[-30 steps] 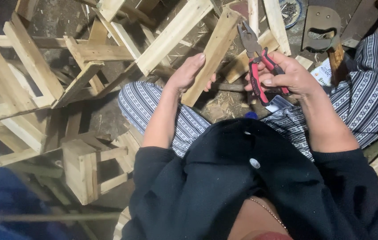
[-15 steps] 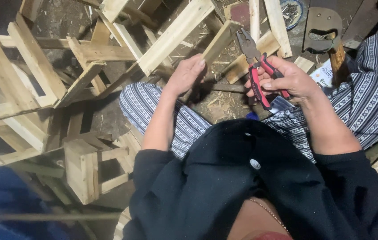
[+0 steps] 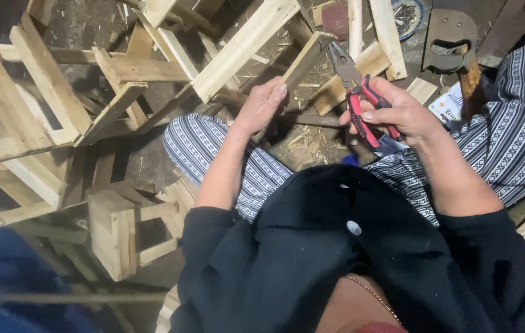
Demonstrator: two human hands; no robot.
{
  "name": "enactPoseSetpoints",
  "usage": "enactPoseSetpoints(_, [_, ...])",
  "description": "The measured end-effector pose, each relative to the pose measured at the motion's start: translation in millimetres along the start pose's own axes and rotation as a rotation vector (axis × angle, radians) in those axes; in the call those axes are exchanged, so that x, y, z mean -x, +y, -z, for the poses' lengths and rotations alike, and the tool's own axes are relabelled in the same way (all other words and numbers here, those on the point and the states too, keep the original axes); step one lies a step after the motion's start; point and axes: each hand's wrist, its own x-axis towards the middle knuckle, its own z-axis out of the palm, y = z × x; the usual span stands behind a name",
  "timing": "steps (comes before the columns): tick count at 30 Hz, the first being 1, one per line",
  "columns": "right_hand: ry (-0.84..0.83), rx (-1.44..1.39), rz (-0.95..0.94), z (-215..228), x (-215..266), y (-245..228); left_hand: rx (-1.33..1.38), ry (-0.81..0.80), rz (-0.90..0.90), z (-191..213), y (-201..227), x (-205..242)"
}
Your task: The person sits cross-legged on the floor and uses pliers to pull nails out of a wooden frame. They hold the frame with one hand and repeatedly grip and extract nails with the pliers, occasionally repositioning the frame.
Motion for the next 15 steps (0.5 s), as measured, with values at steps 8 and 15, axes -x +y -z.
enactPoseSetpoints(8, [-0.076,-0.134,-0.02,11,-6,29,0.043,-0.021,-0.03,-4,15,-8])
enactPoseSetpoints(15, [-0.066,0.02,0.054,-2,-8,31,0.08,-0.039,-0.045,-5,35,-8])
